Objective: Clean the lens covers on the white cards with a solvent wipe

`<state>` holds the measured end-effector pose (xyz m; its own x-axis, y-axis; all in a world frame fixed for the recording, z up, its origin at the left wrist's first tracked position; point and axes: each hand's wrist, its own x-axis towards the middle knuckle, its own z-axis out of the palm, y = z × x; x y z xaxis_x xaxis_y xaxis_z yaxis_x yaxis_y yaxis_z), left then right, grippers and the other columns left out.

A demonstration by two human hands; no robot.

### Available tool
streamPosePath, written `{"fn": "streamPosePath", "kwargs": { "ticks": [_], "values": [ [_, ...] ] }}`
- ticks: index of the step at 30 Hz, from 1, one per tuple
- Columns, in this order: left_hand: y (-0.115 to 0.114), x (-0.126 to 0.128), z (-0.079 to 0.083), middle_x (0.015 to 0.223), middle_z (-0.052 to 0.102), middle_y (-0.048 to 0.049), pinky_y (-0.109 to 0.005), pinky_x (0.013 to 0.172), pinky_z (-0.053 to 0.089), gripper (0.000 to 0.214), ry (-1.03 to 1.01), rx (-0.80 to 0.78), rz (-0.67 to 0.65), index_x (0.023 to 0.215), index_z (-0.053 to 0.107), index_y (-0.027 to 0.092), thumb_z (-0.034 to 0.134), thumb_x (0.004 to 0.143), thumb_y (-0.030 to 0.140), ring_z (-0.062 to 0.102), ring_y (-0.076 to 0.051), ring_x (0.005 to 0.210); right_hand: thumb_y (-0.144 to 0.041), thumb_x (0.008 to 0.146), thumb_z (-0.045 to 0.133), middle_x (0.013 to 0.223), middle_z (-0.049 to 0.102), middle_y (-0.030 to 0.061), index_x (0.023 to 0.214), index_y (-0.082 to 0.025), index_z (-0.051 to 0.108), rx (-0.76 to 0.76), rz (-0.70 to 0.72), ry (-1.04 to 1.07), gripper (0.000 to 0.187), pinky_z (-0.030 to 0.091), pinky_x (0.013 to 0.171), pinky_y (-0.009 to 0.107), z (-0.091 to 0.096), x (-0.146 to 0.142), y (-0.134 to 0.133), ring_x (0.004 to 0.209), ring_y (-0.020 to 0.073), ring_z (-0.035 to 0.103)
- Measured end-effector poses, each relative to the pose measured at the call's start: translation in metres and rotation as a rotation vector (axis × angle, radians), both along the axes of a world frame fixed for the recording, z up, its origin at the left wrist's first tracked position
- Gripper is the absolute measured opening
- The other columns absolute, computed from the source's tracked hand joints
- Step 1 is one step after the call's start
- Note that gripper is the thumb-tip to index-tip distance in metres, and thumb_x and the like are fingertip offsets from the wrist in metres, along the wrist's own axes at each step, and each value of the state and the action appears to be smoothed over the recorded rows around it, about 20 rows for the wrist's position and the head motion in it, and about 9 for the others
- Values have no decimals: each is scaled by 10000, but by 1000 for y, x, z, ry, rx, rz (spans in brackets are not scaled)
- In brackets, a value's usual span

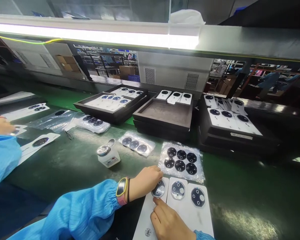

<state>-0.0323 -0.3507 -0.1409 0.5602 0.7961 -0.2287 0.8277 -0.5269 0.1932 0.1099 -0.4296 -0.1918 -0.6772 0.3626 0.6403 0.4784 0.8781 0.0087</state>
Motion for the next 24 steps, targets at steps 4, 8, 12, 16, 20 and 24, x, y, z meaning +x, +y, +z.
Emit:
{"fn": "streamPosePath", "kwargs": {
  "ticks": [4, 8, 12, 16, 20, 24],
  "values": [
    [2, 2, 0, 879, 635, -58, -316, 696, 506, 92, -17, -11, 35, 841, 614, 126, 529, 864, 101, 612, -199, 865, 35, 864, 258, 678, 646, 68, 742, -130, 559, 20, -10, 28, 365, 544, 796, 221, -2, 0, 1, 825, 182, 684],
    [4, 0, -1, 859, 619, -15, -291, 691, 500, 53, -44, -24, 44, 813, 603, 126, 591, 855, 157, 597, -148, 798, 36, 862, 255, 660, 644, 71, 708, -128, 564, 47, -23, 51, 382, 545, 774, 211, -4, 0, 3, 779, 175, 686],
    [5, 0, -6, 805, 595, -1, -248, 629, 468, 85, -66, 8, 38, 763, 578, 132, 581, 849, 130, 572, -130, 723, 44, 844, 238, 652, 648, 81, 687, -124, 574, 61, -50, 57, 408, 547, 758, 215, -4, -1, 3, 758, 178, 686],
    [0, -1, -14, 766, 565, -2, -224, 563, 413, 136, -87, 94, -1, 733, 536, 160, 541, 822, 57, 531, -134, 676, 44, 845, 232, 657, 657, 89, 681, -121, 582, 63, -73, 74, 420, 546, 751, 211, -4, -3, 3, 749, 175, 686],
    [-9, -2, -25, 756, 533, -24, -258, 554, 393, 182, -111, 224, -65, 747, 490, 171, 439, 835, 20, 495, -167, 673, 54, 835, 232, 620, 640, 72, 659, -131, 575, 51, -81, 86, 428, 540, 776, 211, -5, -3, 2, 753, 173, 687],
    [-14, -4, -38, 734, 507, -42, -293, 564, 387, 235, -133, 357, -129, 732, 459, 174, 360, 839, -9, 469, -192, 661, 56, 830, 250, 617, 636, 66, 663, -129, 579, 44, -93, 85, 413, 533, 803, 218, -5, -3, 2, 753, 175, 689]
  ]
}}
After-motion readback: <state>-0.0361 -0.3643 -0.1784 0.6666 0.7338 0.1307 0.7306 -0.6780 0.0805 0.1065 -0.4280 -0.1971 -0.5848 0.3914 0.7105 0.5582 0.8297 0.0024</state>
